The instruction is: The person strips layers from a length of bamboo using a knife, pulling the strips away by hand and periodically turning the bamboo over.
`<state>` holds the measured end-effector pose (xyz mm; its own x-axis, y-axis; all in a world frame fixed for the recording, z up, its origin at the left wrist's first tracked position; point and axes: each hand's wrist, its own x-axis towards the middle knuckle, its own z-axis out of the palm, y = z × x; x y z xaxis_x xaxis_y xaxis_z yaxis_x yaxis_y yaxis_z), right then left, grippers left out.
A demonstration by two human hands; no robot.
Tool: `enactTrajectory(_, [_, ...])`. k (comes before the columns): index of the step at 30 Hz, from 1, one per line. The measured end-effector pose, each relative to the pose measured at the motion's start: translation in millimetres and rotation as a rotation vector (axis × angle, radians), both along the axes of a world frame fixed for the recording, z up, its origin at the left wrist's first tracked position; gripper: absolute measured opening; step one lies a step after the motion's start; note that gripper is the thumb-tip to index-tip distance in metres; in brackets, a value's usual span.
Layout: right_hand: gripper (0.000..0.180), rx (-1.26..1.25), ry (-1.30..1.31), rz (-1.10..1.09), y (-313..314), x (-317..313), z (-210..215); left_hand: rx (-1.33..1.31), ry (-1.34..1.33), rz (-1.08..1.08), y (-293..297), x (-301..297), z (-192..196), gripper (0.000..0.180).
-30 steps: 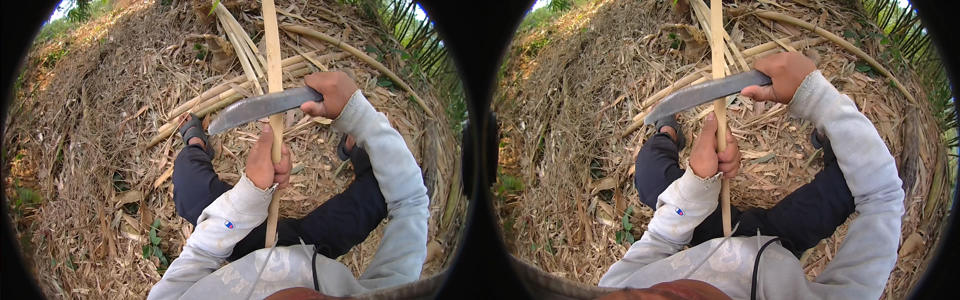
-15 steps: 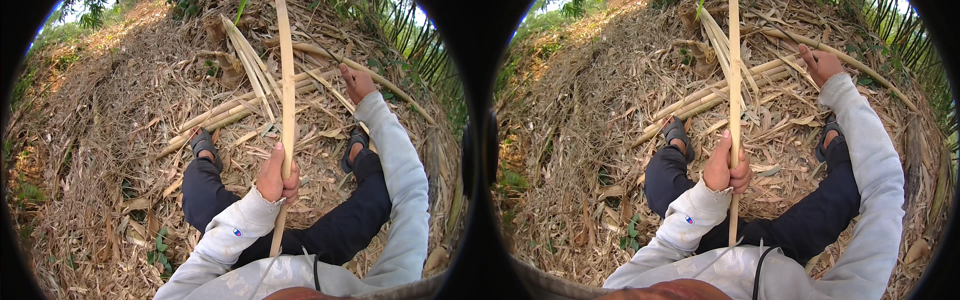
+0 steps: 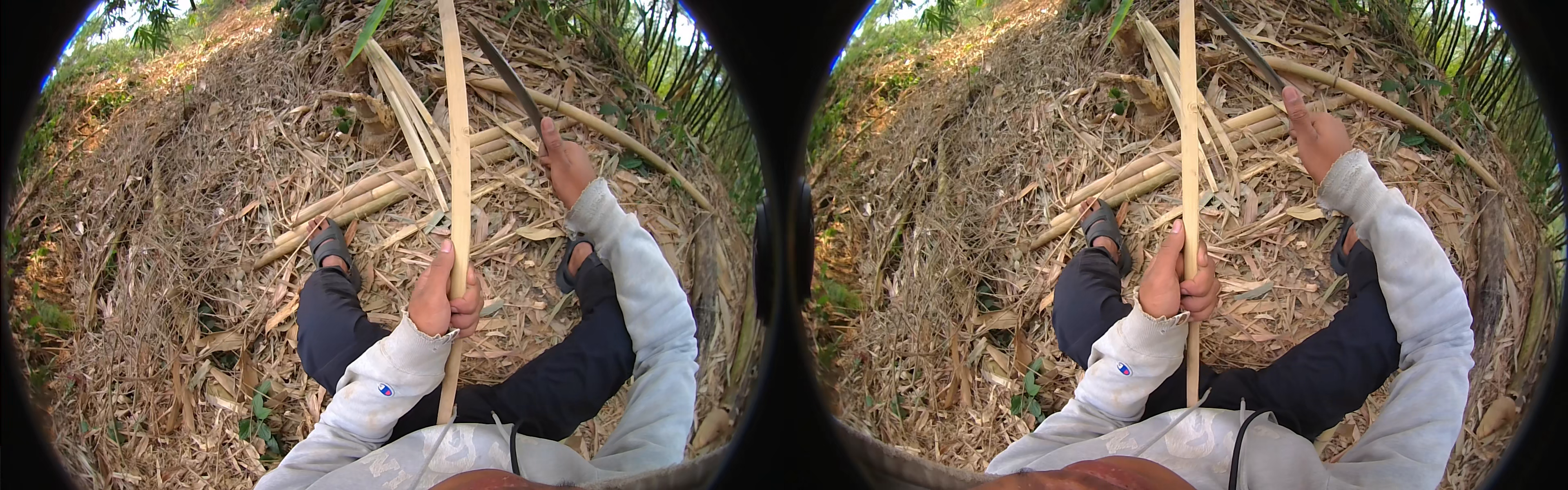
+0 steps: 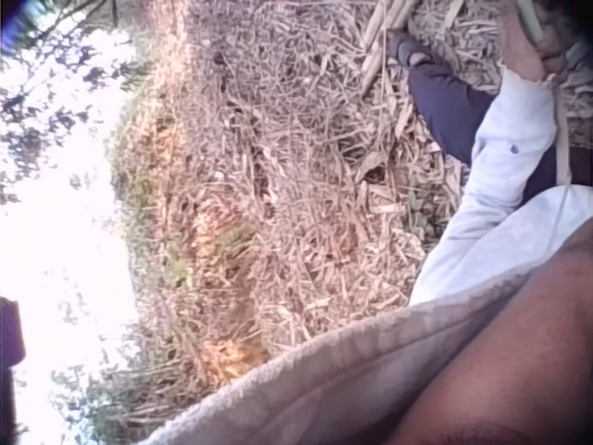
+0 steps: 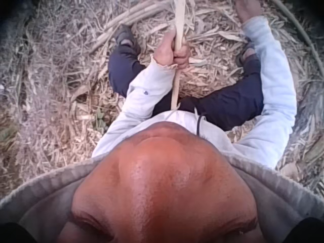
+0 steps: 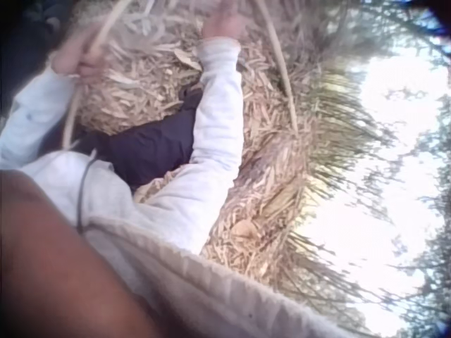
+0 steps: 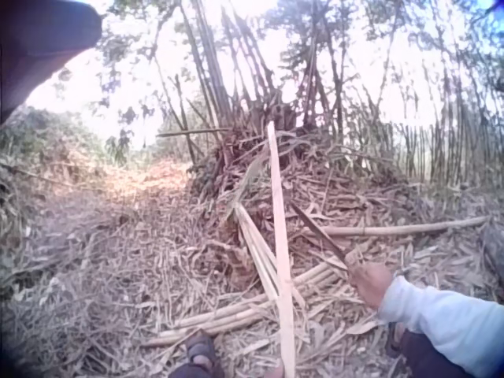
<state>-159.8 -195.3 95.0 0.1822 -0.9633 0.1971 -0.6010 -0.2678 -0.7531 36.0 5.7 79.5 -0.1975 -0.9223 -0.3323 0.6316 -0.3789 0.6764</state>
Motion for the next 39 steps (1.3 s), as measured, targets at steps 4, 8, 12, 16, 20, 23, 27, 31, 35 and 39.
enactTrajectory(4, [0.085,-0.137,-0.008,0.147,16,3,4,-0.011,-0.019,0.016,1,3,0,0.051])
enactTrajectory(8, [0.068,-0.157,0.103,0.365,57,13,25,-0.033,-0.015,-0.001,-1,0,2,0.050])
enactTrajectory(12, [0.068,-0.165,0.037,0.383,69,31,22,-0.006,-0.044,0.002,-2,-3,1,0.050])
enactTrajectory(16, [0.062,0.033,-0.253,0.217,58,40,29,0.003,-0.076,0.001,-5,-10,-2,0.049])
enactTrajectory(20, [0.054,0.247,-0.420,0.213,49,47,40,0.028,-0.105,0.005,-6,-12,-2,0.049])
enactTrajectory(23, [0.043,0.402,-0.503,0.256,44,50,45,0.023,-0.081,-0.015,-9,-14,-9,0.048])
enactTrajectory(27, [0.031,0.417,-0.538,0.286,38,51,33,0.035,-0.099,-0.018,-11,-13,-11,0.047])
enactTrajectory(31, [0.028,0.356,-0.475,0.284,37,48,31,0.020,-0.121,0.004,-10,-10,-11,0.048])
enactTrajectory(35, [0.032,0.189,-0.319,0.235,28,40,24,0.013,-0.125,0.012,-10,-9,-9,0.048])
enactTrajectory(39, [0.038,-0.019,-0.175,0.084,12,27,8,0.013,-0.118,0.014,-10,-9,-8,0.047])
